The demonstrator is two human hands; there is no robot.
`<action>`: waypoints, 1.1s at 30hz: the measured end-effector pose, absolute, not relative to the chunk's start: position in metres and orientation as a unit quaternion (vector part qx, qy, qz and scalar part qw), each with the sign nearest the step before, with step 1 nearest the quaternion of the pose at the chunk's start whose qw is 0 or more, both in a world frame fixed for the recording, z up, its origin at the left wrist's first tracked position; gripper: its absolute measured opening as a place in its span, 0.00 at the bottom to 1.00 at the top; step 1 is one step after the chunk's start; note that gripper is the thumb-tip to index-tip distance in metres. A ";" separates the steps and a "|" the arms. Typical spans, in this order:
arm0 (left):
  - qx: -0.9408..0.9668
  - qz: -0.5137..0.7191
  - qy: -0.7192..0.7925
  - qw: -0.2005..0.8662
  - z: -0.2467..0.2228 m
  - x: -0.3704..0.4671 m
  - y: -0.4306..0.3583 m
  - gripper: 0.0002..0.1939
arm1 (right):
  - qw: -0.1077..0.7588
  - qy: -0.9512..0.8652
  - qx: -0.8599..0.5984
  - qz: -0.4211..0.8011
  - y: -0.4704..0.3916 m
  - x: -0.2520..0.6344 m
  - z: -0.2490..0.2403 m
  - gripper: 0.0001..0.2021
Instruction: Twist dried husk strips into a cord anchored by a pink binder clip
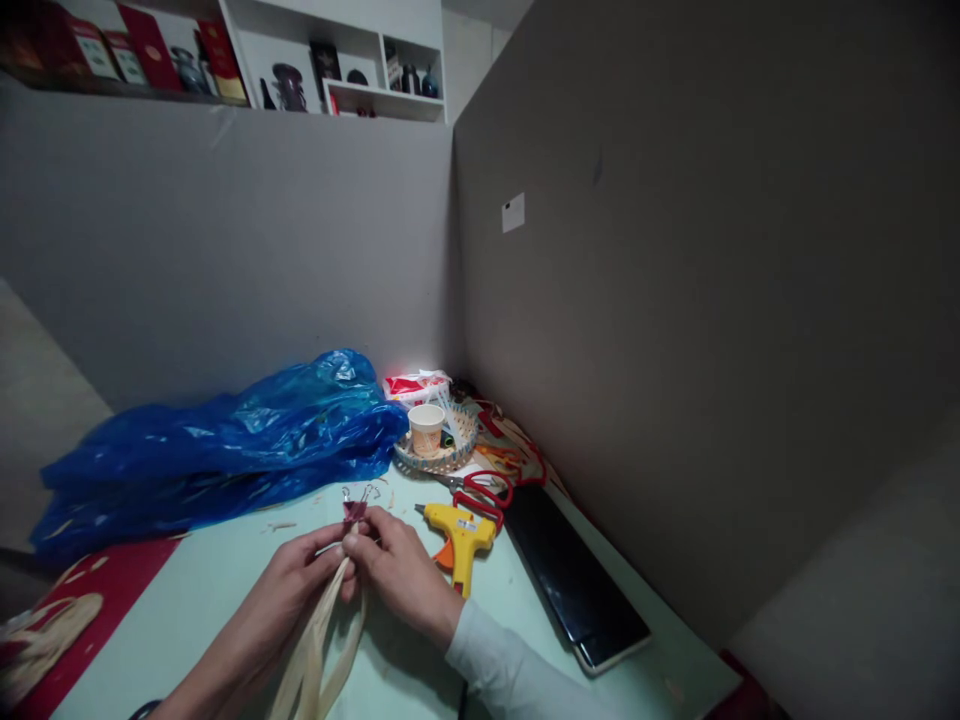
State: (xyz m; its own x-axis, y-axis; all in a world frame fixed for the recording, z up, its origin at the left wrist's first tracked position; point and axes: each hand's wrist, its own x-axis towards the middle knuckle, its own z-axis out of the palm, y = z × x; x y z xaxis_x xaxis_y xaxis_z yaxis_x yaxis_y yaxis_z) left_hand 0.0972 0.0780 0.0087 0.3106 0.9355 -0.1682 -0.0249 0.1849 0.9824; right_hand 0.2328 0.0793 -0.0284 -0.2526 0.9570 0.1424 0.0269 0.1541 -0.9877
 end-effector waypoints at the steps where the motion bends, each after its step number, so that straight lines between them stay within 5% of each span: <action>1: 0.517 0.375 0.446 0.628 0.011 0.097 0.078 0.19 | 0.458 -0.599 -0.396 0.525 0.080 0.232 -0.029 0.11; 18: 0.554 0.387 0.455 0.580 0.020 0.091 0.081 0.18 | 0.460 -0.521 -0.425 0.581 0.079 0.236 -0.014 0.14; 27: 0.646 0.349 0.496 0.464 0.023 0.086 0.086 0.15 | 0.452 -0.495 -0.405 0.622 0.077 0.237 -0.010 0.15; 33: 0.631 0.354 0.455 0.519 0.005 0.077 0.095 0.15 | 0.451 -0.523 -0.350 0.633 0.074 0.243 -0.001 0.15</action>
